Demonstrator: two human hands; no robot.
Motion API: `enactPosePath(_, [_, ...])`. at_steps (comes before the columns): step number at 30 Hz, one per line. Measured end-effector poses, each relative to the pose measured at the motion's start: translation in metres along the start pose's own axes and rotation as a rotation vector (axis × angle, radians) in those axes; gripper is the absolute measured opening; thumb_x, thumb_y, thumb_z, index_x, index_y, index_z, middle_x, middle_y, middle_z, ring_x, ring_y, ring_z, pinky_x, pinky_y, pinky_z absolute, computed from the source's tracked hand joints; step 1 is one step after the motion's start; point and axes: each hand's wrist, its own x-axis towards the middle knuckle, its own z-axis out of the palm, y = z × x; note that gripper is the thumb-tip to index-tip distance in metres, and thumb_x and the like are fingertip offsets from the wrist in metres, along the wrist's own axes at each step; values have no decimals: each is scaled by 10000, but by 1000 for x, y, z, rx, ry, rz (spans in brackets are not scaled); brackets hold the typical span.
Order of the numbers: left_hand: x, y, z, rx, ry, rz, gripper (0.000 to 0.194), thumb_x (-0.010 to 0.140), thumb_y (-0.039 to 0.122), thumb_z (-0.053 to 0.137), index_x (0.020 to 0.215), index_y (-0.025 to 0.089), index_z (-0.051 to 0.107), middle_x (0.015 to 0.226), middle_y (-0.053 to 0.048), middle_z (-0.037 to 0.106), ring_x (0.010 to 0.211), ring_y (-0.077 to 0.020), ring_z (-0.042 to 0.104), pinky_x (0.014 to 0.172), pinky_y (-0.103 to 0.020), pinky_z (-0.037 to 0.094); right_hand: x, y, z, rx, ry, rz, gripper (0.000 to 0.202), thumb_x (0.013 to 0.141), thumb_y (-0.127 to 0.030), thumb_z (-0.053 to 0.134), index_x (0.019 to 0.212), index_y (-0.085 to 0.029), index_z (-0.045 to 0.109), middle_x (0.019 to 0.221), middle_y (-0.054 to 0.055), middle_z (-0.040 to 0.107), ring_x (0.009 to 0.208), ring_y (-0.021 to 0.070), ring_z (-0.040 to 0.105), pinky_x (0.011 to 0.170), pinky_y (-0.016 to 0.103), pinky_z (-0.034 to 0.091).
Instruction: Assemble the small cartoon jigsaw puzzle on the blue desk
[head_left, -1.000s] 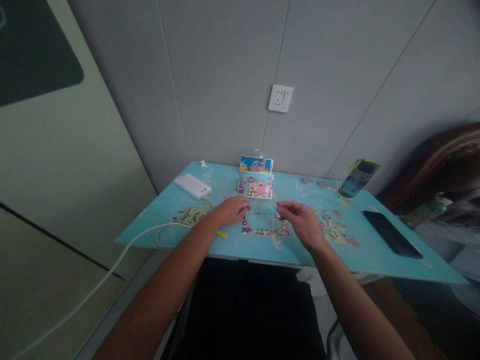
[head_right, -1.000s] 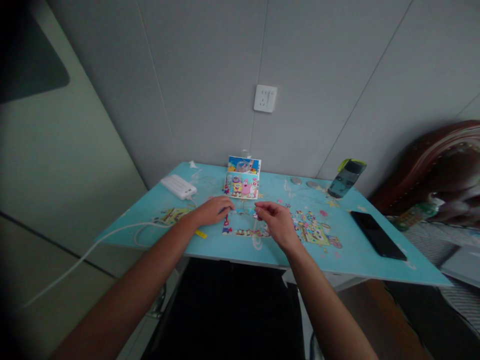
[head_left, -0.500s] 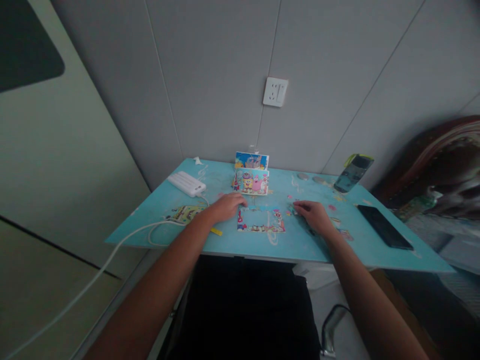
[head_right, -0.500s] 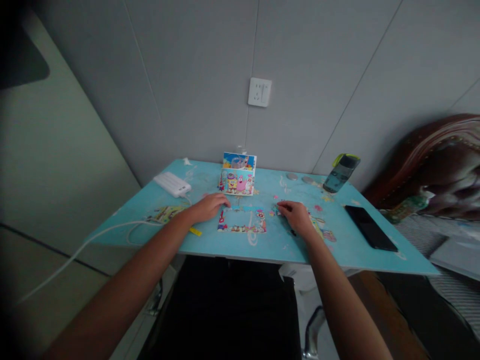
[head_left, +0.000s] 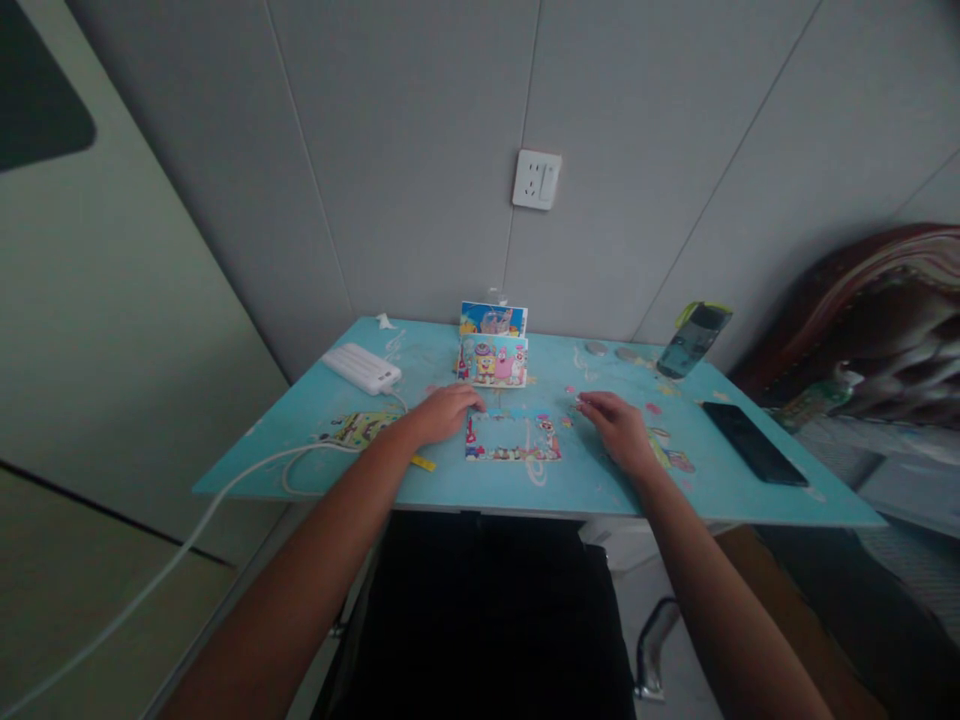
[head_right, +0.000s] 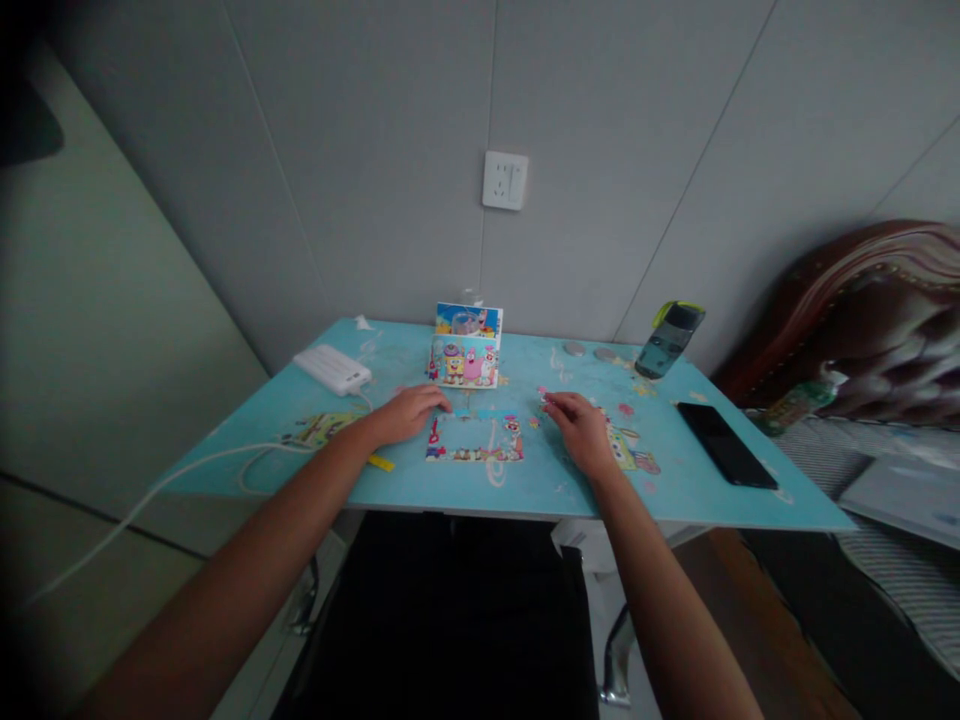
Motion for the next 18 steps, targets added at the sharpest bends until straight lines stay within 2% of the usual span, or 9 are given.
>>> enactPosePath(6, [0, 0, 0, 3, -1, 1, 328, 987, 372, 628, 1248, 173, 620, 1266, -98, 635, 1091, -232, 649, 933, -457, 564, -4, -10, 6, -23, 20, -61, 368, 946, -464, 630, 1215, -237, 742, 1096, 100, 725, 876, 227, 680, 819, 385, 540])
enactPosePath(9, [1, 1, -1, 7, 3, -3, 327, 988, 372, 626, 1249, 175, 619, 1269, -99, 634, 1090, -231, 649, 931, -455, 565, -5, -13, 7, -36, 6, -83, 362, 948, -438, 632, 1235, -244, 737, 1070, 96, 720, 892, 231, 679, 833, 386, 543])
enactPosePath(14, [1, 1, 0, 6, -2, -2, 326, 990, 372, 623, 1252, 178, 618, 1272, -99, 633, 1085, -228, 650, 926, -449, 568, -5, -13, 8, -51, 18, -84, 337, 943, -427, 627, 1183, -228, 755, 1039, 99, 725, 889, 237, 685, 832, 394, 551])
enactPosePath(18, [1, 2, -1, 6, -5, -8, 328, 990, 372, 623, 1255, 178, 617, 1276, -100, 631, 1089, -230, 649, 929, -451, 567, -6, -9, 9, -61, 45, -55, 293, 928, -424, 636, 1066, -211, 780, 1030, 103, 751, 863, 236, 702, 823, 394, 557])
